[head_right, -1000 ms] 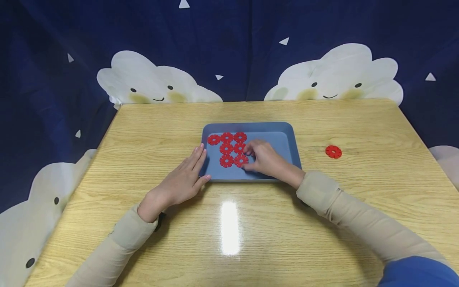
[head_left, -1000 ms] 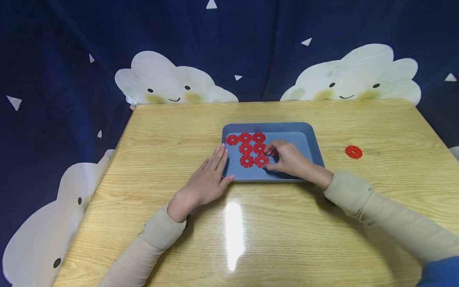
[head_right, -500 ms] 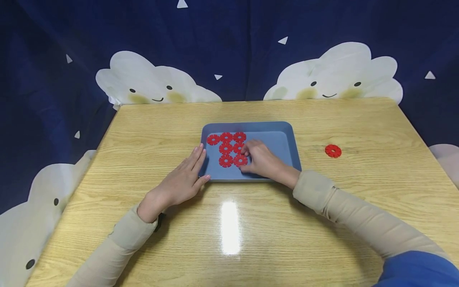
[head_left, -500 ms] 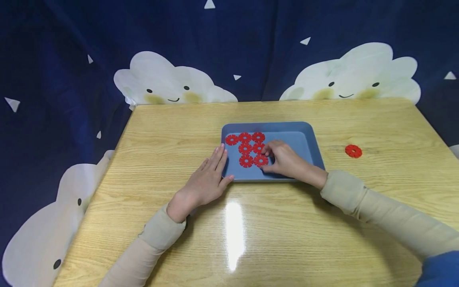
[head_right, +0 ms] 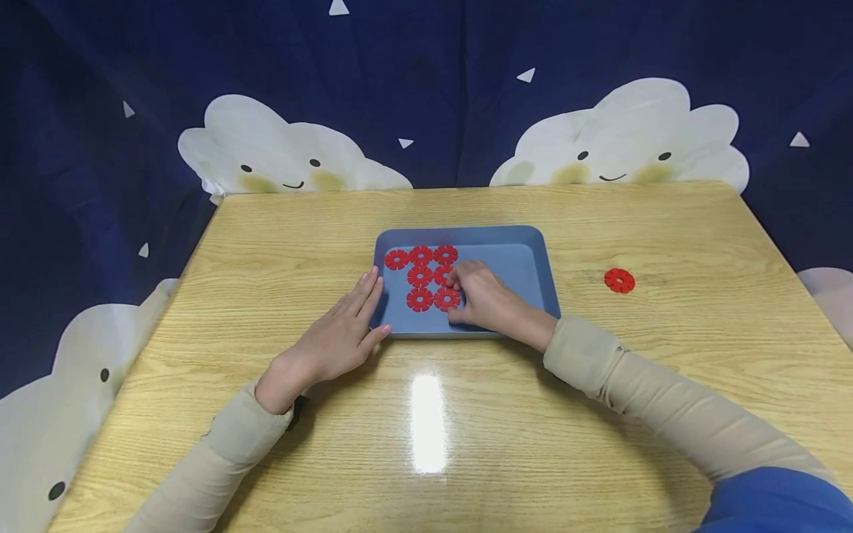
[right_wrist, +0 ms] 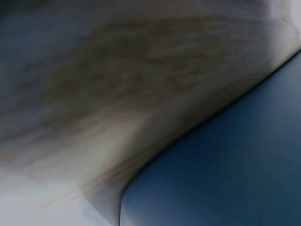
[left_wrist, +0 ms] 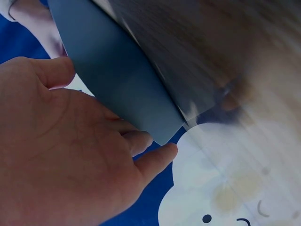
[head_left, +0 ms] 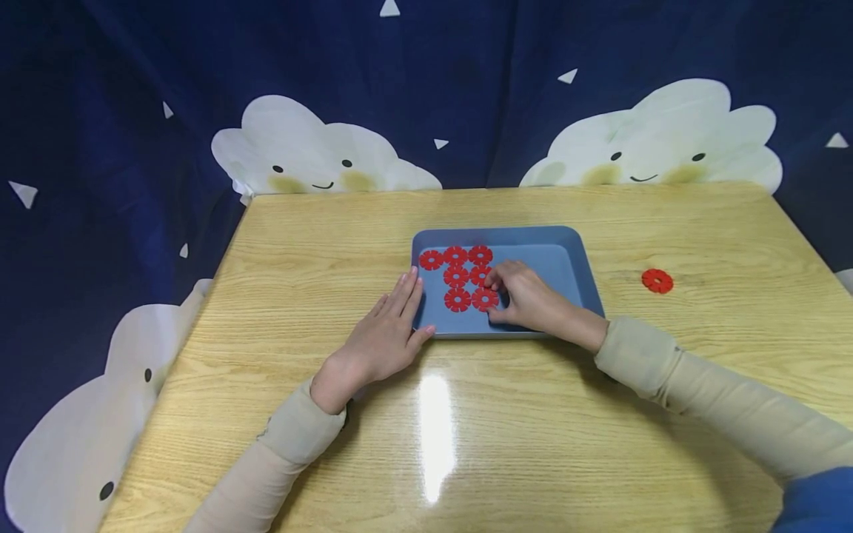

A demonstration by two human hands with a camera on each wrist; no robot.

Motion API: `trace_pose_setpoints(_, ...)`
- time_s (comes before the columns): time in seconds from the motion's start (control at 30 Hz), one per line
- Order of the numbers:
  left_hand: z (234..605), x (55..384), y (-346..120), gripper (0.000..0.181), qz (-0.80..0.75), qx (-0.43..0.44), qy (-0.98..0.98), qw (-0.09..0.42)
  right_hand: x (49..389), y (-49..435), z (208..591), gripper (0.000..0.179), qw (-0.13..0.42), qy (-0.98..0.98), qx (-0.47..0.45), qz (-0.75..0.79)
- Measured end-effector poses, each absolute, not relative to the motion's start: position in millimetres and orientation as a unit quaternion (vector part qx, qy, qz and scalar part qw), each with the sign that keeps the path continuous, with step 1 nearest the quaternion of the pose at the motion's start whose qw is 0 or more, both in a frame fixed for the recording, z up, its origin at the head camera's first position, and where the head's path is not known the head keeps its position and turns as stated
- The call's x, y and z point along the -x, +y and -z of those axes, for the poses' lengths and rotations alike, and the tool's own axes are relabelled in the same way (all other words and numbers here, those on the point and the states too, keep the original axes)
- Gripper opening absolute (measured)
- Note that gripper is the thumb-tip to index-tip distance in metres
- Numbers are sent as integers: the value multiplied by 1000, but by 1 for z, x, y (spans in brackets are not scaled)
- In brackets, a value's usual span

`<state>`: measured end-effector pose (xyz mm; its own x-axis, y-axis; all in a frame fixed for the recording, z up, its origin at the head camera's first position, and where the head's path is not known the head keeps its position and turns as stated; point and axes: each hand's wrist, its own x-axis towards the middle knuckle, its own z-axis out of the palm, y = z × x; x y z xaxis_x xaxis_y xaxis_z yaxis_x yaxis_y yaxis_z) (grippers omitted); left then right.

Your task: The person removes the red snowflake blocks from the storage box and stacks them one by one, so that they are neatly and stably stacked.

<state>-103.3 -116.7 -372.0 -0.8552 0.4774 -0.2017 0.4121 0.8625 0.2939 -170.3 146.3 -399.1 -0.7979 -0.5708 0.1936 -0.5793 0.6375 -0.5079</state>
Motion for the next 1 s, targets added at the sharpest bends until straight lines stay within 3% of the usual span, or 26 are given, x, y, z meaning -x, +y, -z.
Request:
trace_pose_setpoints(0.57, 375, 104, -118, 74, -118, -234, 956, 136, 172, 160, 389, 40, 1, -901, -307, -307)
trace_pose_setpoints(1.0, 375, 104, -118, 74, -120, -236, 955, 131, 177, 202, 370, 39, 63, -907, -294, -295)
